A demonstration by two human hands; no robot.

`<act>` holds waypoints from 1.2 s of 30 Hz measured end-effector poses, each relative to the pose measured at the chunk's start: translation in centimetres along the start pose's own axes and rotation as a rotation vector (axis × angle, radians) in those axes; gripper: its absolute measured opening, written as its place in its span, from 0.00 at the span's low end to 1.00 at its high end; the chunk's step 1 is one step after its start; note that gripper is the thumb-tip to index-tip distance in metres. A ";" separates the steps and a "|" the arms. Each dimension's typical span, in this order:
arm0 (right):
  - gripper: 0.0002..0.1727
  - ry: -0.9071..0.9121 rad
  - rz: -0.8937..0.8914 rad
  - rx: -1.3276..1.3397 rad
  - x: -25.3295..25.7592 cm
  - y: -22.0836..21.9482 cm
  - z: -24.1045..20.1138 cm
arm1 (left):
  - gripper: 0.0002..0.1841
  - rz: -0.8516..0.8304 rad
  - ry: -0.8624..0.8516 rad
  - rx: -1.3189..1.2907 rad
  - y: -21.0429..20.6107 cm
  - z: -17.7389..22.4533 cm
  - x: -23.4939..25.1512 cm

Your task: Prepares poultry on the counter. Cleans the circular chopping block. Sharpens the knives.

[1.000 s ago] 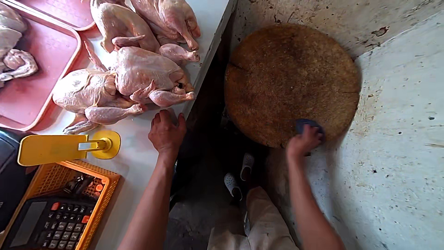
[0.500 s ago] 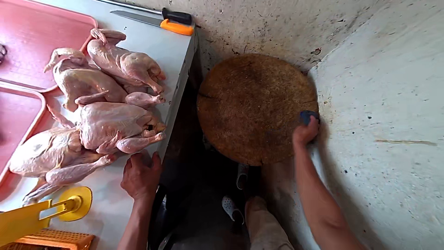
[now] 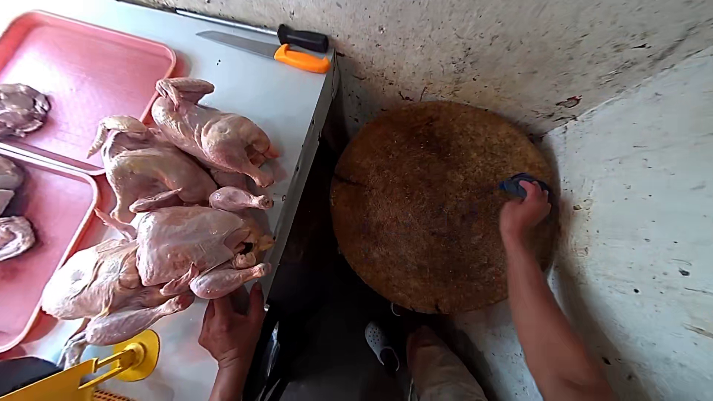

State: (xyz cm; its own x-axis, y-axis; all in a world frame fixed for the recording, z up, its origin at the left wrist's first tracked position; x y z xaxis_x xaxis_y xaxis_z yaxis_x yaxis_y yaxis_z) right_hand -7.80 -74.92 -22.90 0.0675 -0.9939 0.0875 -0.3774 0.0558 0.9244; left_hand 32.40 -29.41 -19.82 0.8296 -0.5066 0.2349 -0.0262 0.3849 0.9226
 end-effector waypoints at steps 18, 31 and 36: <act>0.22 -0.021 -0.029 0.040 7.9 -1.8 -4.3 | 0.31 0.005 -0.002 0.043 -0.1 1.3 0.2; 0.19 0.284 -0.076 0.242 8.3 -2.5 -9.0 | 0.27 0.109 -0.042 0.072 0.1 0.0 0.1; 0.25 0.023 -0.109 0.196 7.8 -7.0 -19.9 | 0.27 0.109 -0.069 0.102 0.0 0.0 -0.1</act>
State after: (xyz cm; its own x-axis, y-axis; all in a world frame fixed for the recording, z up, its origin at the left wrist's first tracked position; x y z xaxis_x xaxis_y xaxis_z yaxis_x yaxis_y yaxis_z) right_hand 13.74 -81.18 -21.35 0.1377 -0.9905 0.0016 -0.5388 -0.0735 0.8392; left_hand 32.33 -29.42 -19.85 0.7785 -0.5192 0.3528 -0.1733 0.3624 0.9158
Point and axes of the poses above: each hand's wrist, its own x-axis towards the middle knuckle, its own y-axis out of the back of the hand, z = x × y, the point moved 6 cm from there along x, towards the middle knuckle, and after that the axes turned 4 degrees about -x, right-handed, at the moved point
